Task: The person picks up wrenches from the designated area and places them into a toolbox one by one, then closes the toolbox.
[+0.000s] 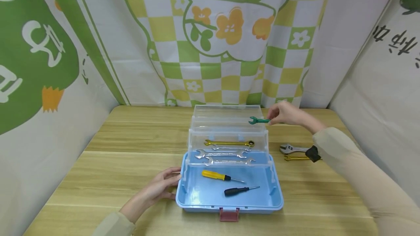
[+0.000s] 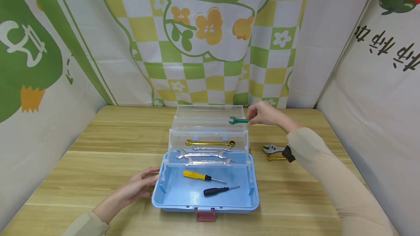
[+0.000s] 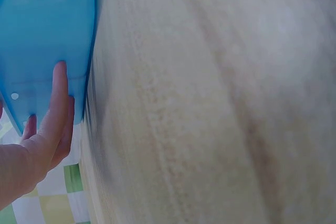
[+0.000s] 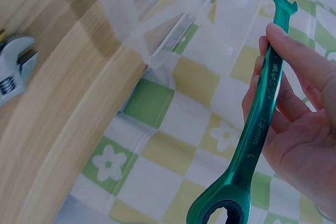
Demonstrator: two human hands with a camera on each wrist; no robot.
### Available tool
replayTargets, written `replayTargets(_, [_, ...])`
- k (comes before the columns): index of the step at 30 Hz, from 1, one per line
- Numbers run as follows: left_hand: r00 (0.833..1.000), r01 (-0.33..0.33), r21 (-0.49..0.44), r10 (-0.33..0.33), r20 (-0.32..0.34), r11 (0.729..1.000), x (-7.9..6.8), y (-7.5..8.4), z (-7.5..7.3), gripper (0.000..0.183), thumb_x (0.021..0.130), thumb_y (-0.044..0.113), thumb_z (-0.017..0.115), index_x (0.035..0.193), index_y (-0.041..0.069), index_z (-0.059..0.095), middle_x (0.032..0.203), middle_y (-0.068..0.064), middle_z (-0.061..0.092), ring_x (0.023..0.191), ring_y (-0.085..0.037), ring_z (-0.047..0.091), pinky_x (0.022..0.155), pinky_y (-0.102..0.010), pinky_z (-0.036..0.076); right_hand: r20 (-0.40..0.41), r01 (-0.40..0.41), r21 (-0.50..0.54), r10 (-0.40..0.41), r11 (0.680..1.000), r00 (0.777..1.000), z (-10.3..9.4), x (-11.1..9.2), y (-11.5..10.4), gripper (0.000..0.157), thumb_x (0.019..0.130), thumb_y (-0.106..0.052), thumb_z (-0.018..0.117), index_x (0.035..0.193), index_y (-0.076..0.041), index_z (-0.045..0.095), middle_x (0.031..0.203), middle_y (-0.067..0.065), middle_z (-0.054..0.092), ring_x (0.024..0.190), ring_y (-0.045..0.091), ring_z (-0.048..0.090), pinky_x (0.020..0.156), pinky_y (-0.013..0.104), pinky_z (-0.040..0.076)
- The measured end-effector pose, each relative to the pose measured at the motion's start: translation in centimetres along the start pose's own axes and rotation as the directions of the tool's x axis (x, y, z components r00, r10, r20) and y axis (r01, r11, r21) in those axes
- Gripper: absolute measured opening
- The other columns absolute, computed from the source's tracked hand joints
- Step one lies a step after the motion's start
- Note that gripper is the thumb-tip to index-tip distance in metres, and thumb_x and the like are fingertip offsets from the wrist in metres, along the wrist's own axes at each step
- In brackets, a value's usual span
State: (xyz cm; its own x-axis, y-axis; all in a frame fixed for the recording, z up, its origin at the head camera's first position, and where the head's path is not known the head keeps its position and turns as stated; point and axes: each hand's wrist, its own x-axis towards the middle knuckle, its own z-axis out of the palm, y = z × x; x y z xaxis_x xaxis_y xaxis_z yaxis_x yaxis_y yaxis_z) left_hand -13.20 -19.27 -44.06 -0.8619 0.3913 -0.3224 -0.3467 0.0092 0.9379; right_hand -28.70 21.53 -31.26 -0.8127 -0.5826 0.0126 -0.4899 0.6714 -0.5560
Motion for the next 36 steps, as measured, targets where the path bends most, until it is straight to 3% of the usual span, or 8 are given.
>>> replayTargets(10, [1.0,0.005,-0.004,-0.005,-0.001,1.0,0.0,0.1,0.0,0.061,0.09,0.023,0.049,0.133,-0.008,0.018,0.13,-0.031,0.031,0.102,-0.026,0.052,0.076,-0.048,0.05,0.036,0.037,0.027,-0.038,0.999,0.999,0.8,2.1,-1.6,0.008,0.072,-0.001,0.069,0.077,0.0,0.063,0.07,0.004,0.061,0.065,0.015,0.054,0.058,0.025,0.048])
replayTargets(25, [1.0,0.012,0.009,-0.012,-0.005,1.0,0.2,-0.2,0.1,0.064,0.089,0.024,0.051,0.133,-0.008,0.019,0.129,-0.031,0.032,0.102,-0.026,0.052,0.076,-0.047,0.05,0.071,0.085,-0.015,-0.083,0.996,0.994,2.5,4.7,-4.2,0.011,0.072,-0.003,0.07,0.08,0.002,0.064,0.073,0.005,0.064,0.067,0.015,0.058,0.06,0.028,0.05])
replayTargets(36, [1.0,0.008,0.008,-0.008,-0.012,1.0,0.1,-0.1,0.1,0.063,0.089,0.024,0.051,0.133,-0.008,0.019,0.128,-0.03,0.033,0.102,-0.026,0.052,0.077,-0.047,0.05,0.071,0.138,-0.001,-0.137,0.99,0.988,4.3,6.7,-5.4,0.011,0.07,-0.002,0.071,0.078,0.002,0.064,0.071,0.006,0.065,0.064,0.011,0.057,0.059,0.023,0.049])
